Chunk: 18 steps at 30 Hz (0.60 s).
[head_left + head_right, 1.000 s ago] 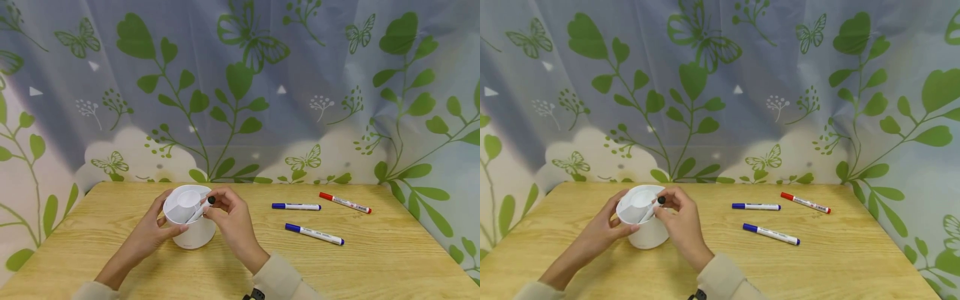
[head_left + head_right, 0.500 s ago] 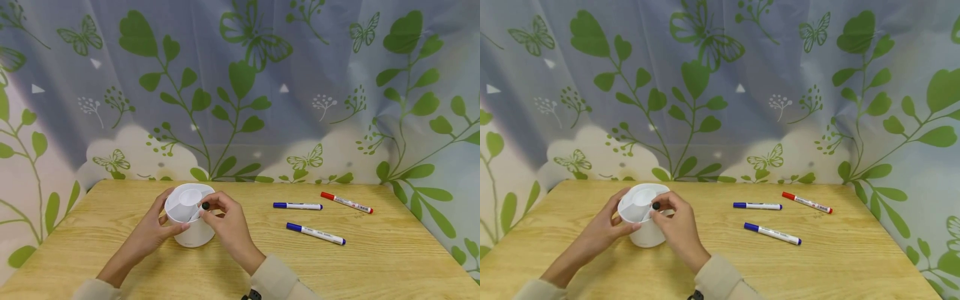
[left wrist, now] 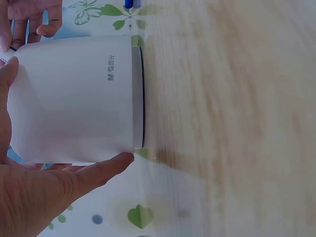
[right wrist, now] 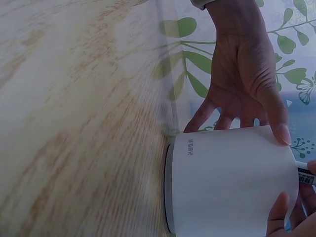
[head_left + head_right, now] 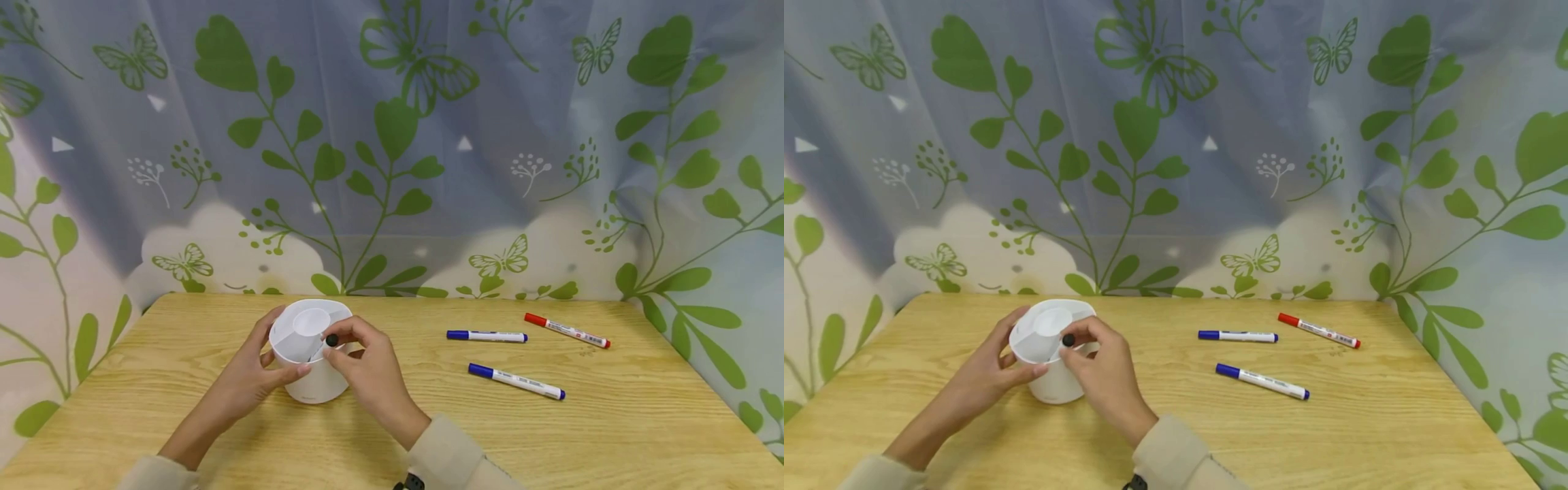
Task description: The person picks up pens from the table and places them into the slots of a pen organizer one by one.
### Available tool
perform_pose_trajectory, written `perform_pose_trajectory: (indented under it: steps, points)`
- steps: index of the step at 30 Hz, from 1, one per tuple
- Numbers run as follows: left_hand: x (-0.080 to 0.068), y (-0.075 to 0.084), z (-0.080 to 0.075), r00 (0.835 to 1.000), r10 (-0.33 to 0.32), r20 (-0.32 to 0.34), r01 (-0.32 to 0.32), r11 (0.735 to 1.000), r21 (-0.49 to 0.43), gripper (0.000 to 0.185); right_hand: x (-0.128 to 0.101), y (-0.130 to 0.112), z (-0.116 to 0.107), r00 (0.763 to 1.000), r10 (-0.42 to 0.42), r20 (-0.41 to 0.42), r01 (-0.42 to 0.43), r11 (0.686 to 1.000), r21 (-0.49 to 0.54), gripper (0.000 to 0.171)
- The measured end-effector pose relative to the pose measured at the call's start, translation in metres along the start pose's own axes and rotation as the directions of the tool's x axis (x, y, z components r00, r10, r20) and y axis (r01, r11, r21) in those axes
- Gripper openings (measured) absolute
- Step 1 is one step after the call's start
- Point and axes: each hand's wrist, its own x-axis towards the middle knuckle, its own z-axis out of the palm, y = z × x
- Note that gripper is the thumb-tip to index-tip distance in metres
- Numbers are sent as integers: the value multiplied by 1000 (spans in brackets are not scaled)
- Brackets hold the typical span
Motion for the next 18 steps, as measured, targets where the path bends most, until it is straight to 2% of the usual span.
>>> perform_pose_trajectory:
  steps: [10, 18]
  points:
    - [0, 0, 1, 1000, 4, -2, -4, 1000, 16, 107, -1, 0, 2, 1000, -12, -6, 12, 1000, 13, 15]
    - [-1, 2, 5, 999, -27, -18, 27, 1000, 9, 113, -3, 0, 1, 1000, 2, -8, -2, 1000, -25, 21]
